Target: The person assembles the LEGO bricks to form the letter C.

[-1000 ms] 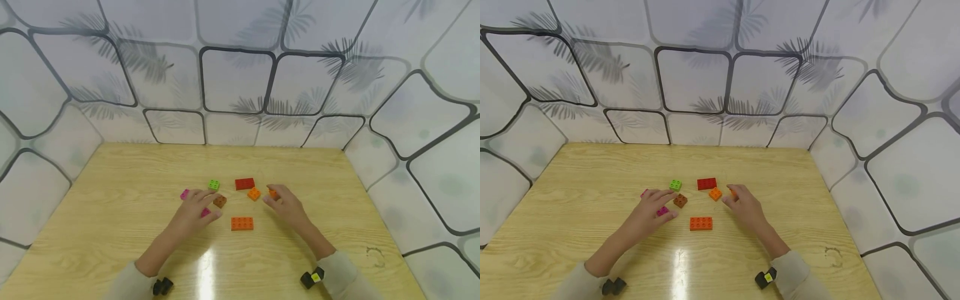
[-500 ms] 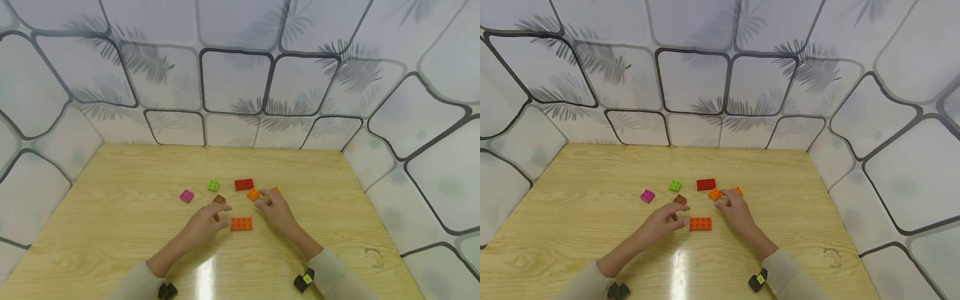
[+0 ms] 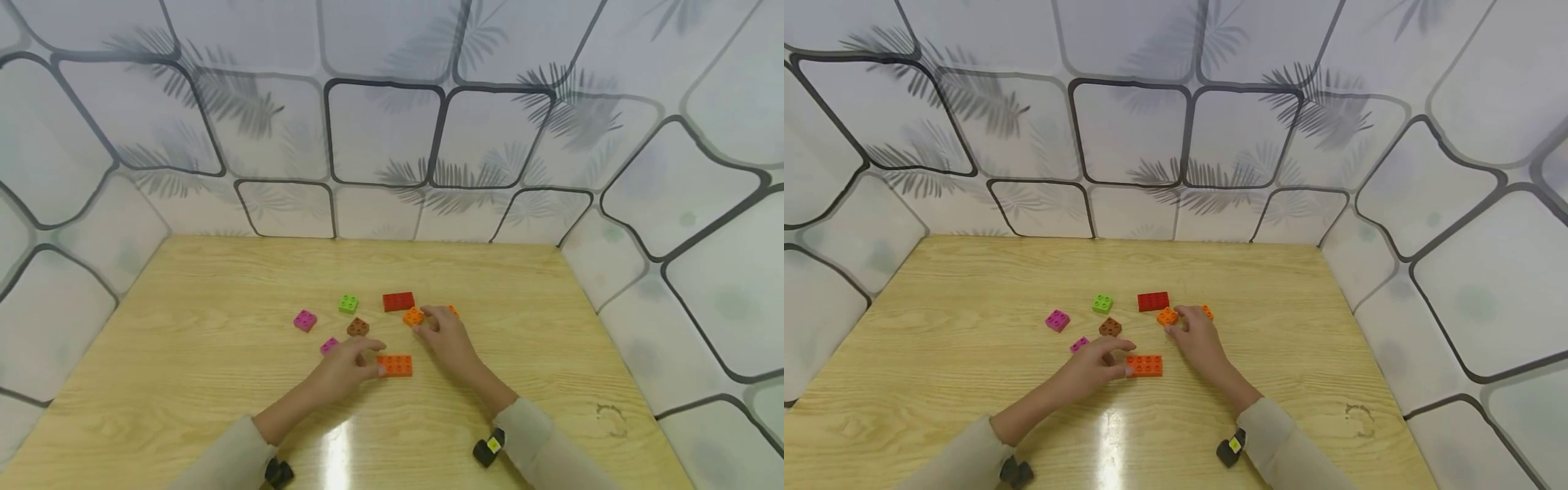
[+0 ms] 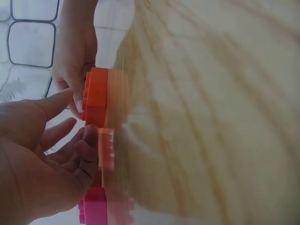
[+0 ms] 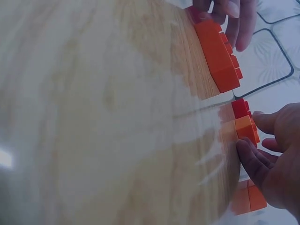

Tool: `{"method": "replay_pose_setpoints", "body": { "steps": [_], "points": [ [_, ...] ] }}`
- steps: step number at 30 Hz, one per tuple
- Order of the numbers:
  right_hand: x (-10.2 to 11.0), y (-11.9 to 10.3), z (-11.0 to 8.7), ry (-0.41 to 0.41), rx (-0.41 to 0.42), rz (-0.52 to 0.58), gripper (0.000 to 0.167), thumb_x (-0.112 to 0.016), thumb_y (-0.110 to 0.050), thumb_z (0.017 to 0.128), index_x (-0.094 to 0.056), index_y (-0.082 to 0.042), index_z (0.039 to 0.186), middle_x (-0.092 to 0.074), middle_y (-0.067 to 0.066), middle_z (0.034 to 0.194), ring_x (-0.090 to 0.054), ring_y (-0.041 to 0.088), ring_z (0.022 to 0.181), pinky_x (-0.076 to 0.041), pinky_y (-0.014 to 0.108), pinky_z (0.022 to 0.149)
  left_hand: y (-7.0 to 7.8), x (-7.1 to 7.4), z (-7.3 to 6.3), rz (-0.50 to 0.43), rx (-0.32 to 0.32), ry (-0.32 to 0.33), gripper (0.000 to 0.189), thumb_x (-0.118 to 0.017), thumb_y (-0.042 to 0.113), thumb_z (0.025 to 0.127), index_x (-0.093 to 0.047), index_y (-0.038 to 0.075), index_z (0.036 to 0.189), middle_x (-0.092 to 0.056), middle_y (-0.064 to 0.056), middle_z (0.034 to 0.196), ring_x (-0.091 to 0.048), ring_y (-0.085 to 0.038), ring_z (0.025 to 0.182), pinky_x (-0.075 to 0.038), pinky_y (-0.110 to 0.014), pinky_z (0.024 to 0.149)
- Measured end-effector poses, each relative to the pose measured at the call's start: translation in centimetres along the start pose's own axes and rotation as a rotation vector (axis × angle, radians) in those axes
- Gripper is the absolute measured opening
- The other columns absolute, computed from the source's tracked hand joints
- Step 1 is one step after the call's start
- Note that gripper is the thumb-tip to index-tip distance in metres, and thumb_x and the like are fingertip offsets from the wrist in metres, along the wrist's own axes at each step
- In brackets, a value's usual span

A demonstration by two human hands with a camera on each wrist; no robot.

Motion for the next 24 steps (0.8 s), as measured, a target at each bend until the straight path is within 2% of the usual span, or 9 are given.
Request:
{"method": "replay_pose_setpoints", "body": {
  "steps": [5,12,16,19,24],
  "points": [
    [-0.30,-0.08,0.37,-0.020,-0.031,-0.023,0.047,-0.070,-0.032,0.096,-0.061,-0.010,0.136,-0.060,0.004,0.118,-0.050,0.021,0.094,-0.044,0.039,0.084,-0.45,-0.01,0.22,-0.021,0.014,-0.007,0.046,-0.074,0.031,0.092,-0.064,0.008,0.132,-0.063,-0.008,0.130,-0.055,-0.014,0.088,-0.048,-0.029,0.074],
    [-0.36,-0.19,0.74,-0.035,-0.057,-0.056,0.046,-0.070,-0.031,0.096,-0.061,-0.011,0.135,-0.060,0.004,0.116,-0.050,0.021,0.094,-0.044,0.038,0.082,-0.81,-0.28,0.48,-0.005,0.022,-0.021,0.042,-0.075,0.027,0.091,-0.067,0.010,0.129,-0.065,-0.006,0.129,-0.055,-0.015,0.090,-0.048,-0.029,0.076],
    [-0.33,-0.32,0.89,-0.038,-0.060,-0.072,0.044,-0.071,-0.030,0.095,-0.062,-0.010,0.134,-0.061,0.006,0.123,-0.055,0.020,0.101,-0.049,0.042,0.089,-0.66,-0.35,0.53,0.007,0.016,-0.018,0.038,-0.075,0.022,0.091,-0.068,0.010,0.127,-0.065,-0.007,0.130,-0.060,-0.022,0.110,-0.050,-0.041,0.091],
    [-0.31,-0.45,0.96,-0.040,-0.056,-0.080,0.043,-0.071,-0.027,0.095,-0.063,-0.009,0.133,-0.061,0.008,0.126,-0.057,0.023,0.105,-0.050,0.046,0.094,-0.50,-0.35,0.49,0.004,0.011,-0.017,0.038,-0.074,0.021,0.091,-0.068,0.009,0.127,-0.065,-0.009,0.132,-0.057,-0.030,0.125,-0.046,-0.052,0.103],
    [-0.16,-0.61,1.02,-0.043,-0.055,-0.093,0.041,-0.070,-0.025,0.096,-0.063,-0.009,0.132,-0.062,0.008,0.124,-0.058,0.022,0.105,-0.051,0.045,0.093,-0.23,-0.16,0.35,-0.020,0.014,-0.017,0.038,-0.074,0.019,0.092,-0.067,0.007,0.127,-0.064,-0.011,0.133,-0.054,-0.035,0.130,-0.042,-0.057,0.107]
  ]
}}
Point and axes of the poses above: each hand's wrist, its own z-axis towards the middle knuckle, its own x-axis out of the back of the hand, y = z × x, the point moved 6 cm from there along z, towards the middle knuckle
